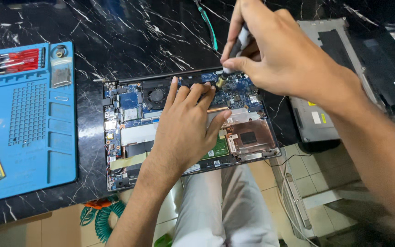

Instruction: The person cleans the internal components of a disassembled laptop using a small brush and a handheld air blower. They remove the cooling fan, clean the heatsink and motherboard, and then reattach the fan.

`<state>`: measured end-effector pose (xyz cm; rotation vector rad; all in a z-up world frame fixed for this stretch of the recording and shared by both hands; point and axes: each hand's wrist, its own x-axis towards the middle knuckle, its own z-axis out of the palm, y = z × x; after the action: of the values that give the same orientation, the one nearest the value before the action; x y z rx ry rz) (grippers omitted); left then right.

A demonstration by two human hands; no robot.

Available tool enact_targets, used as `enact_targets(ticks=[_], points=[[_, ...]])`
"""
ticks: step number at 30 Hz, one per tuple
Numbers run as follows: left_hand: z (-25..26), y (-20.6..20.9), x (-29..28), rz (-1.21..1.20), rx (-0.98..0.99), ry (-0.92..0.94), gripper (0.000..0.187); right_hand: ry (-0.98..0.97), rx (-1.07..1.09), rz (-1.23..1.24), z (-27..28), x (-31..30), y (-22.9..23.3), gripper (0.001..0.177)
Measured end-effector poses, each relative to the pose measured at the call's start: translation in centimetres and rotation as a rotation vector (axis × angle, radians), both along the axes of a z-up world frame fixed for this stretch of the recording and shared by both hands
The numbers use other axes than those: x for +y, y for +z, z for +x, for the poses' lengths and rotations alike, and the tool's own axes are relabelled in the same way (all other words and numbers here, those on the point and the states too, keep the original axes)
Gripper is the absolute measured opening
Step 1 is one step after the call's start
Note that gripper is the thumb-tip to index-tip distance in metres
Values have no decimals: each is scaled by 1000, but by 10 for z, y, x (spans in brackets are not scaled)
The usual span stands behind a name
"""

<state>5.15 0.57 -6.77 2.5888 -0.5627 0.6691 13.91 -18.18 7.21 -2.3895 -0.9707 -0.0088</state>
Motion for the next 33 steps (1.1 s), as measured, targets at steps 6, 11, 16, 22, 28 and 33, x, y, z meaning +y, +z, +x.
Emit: enact_targets(ticks=[6,11,16,22,28,33], points=[[0,1,0,-4,27,0,59,-55,-15,11,-14,4,-5,56],[-1,0,1,-8,8,-5,59,-49,-237,1,-3,5,-28,50],[-1,0,1,-18,21,-8,59,46,-147,-67,-11,9,-8,45],[1,0,-1,-9,40,-4,62,-67,-332,-32,-9,13,-23,59],[-2,-1,8,-79,92,-25,58,8,-185,34,-22,7,-13,46],[-21,21,2,-476,27,-6,49,-127,-43,786,-52,-11,-41,46]])
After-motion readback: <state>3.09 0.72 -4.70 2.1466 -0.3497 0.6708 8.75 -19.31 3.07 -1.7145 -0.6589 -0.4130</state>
